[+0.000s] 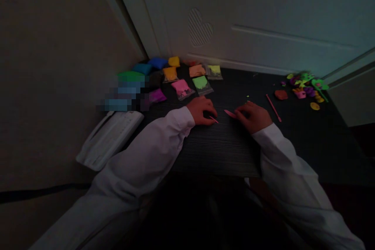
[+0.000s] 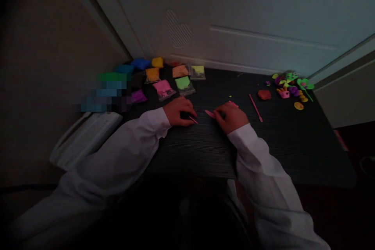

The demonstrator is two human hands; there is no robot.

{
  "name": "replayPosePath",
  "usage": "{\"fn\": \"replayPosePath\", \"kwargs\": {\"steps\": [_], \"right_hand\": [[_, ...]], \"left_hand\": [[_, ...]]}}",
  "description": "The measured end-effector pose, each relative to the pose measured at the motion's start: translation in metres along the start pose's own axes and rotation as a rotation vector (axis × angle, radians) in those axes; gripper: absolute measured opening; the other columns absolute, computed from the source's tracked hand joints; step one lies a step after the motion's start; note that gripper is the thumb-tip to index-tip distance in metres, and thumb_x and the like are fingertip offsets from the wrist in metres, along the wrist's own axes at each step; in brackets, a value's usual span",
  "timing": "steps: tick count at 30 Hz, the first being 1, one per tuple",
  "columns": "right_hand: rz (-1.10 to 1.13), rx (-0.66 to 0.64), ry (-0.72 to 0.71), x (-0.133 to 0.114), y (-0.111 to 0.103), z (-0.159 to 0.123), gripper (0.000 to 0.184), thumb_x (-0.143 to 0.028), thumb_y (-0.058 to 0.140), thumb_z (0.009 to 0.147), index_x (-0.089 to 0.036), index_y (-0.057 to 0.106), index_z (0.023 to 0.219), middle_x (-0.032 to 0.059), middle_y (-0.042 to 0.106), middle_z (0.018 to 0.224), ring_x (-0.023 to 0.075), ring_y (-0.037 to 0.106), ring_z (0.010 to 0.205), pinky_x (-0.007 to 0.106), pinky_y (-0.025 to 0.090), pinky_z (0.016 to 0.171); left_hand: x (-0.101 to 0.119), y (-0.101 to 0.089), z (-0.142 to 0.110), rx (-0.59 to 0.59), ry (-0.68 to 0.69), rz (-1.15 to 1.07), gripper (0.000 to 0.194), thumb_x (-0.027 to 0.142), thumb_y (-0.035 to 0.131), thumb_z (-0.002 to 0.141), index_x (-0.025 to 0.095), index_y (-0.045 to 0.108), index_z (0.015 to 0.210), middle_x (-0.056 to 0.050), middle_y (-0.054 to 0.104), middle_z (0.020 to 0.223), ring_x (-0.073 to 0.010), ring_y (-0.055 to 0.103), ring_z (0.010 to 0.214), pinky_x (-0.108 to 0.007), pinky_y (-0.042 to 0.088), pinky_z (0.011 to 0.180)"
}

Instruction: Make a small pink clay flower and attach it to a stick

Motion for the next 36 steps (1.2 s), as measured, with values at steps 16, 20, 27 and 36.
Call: {"fn": "replayPosePath", "kwargs": {"steps": [16,20,27,36], "right_hand": [[-0.082,-0.085,0.171,-0.015,0.013,-0.005,0.027,-0.039,0.032,0.081,-0.019,0.048,0.088,0.002,0.059,0.068,0.0141,0.054,0.056,0.022,0.031,0.047],[-0.015,-0.115,0.183,-0.022,0.016,-0.008,0.025,-0.035,0.031,0.082,-0.018,0.045,0.095,0.0016,0.06,0.069,0.0137,0.055,0.056,0.021,0.031,0.047],[0.001,-0.134,0.099,-0.029,0.016,-0.01,0.029,-0.03,0.029,0.083,-0.028,0.038,0.11,-0.0003,0.061,0.087,0.0148,0.058,0.069,0.023,0.036,0.056],[-0.163,-0.157,0.147,-0.029,0.015,-0.012,0.026,-0.036,0.029,0.08,-0.025,0.043,0.099,-0.0015,0.06,0.06,0.0165,0.055,0.049,0.023,0.025,0.043]], "left_hand": [[-0.004,0.01,-0.002,0.148,-0.266,0.125,0.018,0.032,0.048,0.069,0.018,0.06,0.073,-0.002,0.057,0.069,-0.0155,0.048,0.068,-0.029,0.034,0.063],[-0.001,0.015,-0.005,0.179,-0.331,0.166,0.017,0.032,0.047,0.07,0.019,0.058,0.072,-0.001,0.055,0.068,-0.0157,0.047,0.067,-0.029,0.034,0.062],[0.001,0.017,-0.007,0.18,-0.383,0.196,0.018,0.033,0.046,0.071,0.02,0.058,0.072,-0.001,0.055,0.067,-0.0159,0.046,0.067,-0.03,0.033,0.062],[0.003,0.015,-0.007,0.193,-0.39,0.208,0.023,0.039,0.044,0.072,0.02,0.057,0.068,-0.001,0.055,0.066,-0.0161,0.046,0.066,-0.029,0.032,0.059]]}}
Point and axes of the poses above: each hand's wrist, its own z-axis towards the middle knuckle, its own y-axis out of the palm, x = y × z, the point moved 6 cm from there along z, towards the middle knuckle
